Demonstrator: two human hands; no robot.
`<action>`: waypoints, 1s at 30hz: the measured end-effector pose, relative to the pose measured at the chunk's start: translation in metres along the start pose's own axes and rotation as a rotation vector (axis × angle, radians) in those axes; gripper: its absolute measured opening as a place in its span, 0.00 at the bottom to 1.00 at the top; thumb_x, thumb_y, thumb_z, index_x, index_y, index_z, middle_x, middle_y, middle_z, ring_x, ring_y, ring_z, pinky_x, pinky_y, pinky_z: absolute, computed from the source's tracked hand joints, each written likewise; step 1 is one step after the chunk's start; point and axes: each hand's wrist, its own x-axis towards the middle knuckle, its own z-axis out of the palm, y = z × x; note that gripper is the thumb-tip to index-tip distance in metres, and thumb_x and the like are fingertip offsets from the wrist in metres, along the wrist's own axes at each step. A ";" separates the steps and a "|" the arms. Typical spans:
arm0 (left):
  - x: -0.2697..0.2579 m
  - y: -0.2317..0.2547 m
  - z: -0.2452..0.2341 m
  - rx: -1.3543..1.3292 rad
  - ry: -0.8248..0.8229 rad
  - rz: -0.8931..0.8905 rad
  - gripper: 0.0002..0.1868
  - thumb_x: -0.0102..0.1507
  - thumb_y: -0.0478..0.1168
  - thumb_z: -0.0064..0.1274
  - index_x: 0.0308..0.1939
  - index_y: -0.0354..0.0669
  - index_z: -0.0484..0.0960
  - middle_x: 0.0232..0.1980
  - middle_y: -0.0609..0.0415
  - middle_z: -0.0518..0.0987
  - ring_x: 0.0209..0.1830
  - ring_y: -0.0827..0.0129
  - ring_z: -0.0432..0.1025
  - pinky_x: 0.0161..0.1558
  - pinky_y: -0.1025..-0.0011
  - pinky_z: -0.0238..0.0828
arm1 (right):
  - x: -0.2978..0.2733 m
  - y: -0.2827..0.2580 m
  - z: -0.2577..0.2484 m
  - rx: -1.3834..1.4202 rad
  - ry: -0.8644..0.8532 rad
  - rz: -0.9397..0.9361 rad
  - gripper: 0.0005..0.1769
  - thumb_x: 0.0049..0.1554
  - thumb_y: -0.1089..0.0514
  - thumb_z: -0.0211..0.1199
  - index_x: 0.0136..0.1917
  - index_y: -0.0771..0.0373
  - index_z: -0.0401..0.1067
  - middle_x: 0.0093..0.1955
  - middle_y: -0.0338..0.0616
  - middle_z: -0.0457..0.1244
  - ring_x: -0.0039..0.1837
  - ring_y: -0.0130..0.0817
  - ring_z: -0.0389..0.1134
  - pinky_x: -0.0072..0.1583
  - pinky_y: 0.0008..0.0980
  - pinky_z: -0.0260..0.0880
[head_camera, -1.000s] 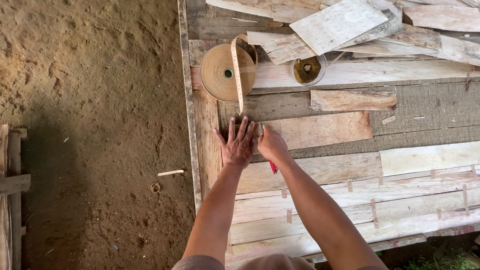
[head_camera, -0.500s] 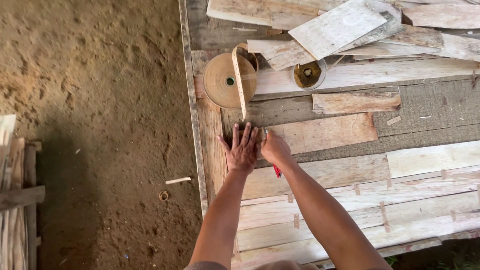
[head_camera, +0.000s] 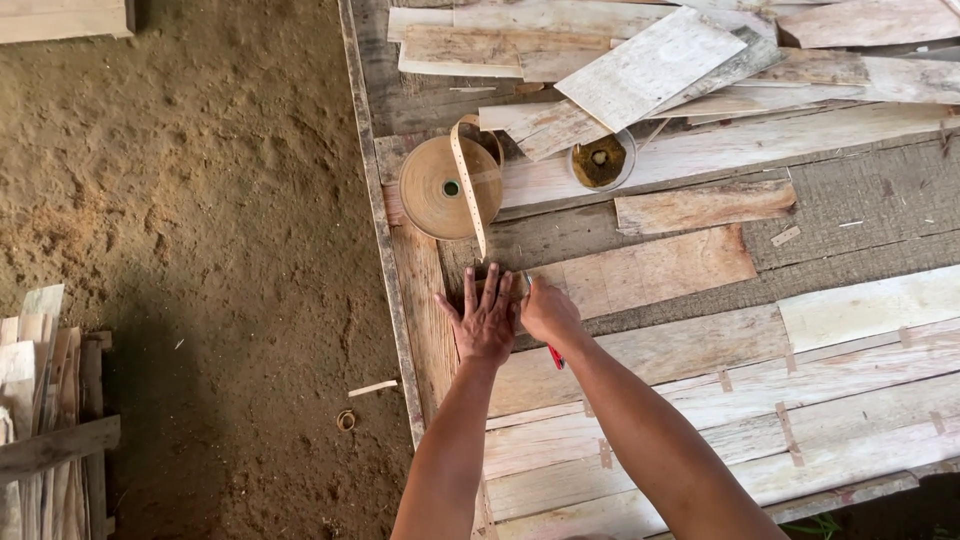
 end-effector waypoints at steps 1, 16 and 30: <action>0.000 0.000 0.000 0.000 -0.006 -0.002 0.31 0.74 0.57 0.17 0.82 0.72 0.36 0.86 0.74 0.26 0.85 0.56 0.20 0.72 0.22 0.16 | -0.006 -0.004 -0.003 0.000 -0.006 0.001 0.24 0.65 0.49 0.40 0.63 0.67 0.64 0.56 0.67 0.68 0.62 0.66 0.71 0.59 0.61 0.73; 0.005 0.000 0.007 0.014 0.000 -0.007 0.30 0.74 0.57 0.18 0.82 0.74 0.39 0.86 0.75 0.28 0.85 0.57 0.22 0.72 0.21 0.18 | -0.019 -0.002 0.003 0.010 -0.088 0.004 0.28 0.61 0.45 0.43 0.62 0.68 0.64 0.56 0.71 0.67 0.62 0.71 0.70 0.61 0.66 0.70; 0.003 0.001 0.006 0.038 -0.013 -0.009 0.31 0.74 0.57 0.19 0.83 0.71 0.36 0.86 0.71 0.26 0.85 0.57 0.20 0.72 0.20 0.16 | -0.057 0.003 0.013 -0.043 -0.080 0.049 0.23 0.61 0.48 0.39 0.61 0.64 0.61 0.58 0.67 0.68 0.64 0.66 0.70 0.66 0.60 0.68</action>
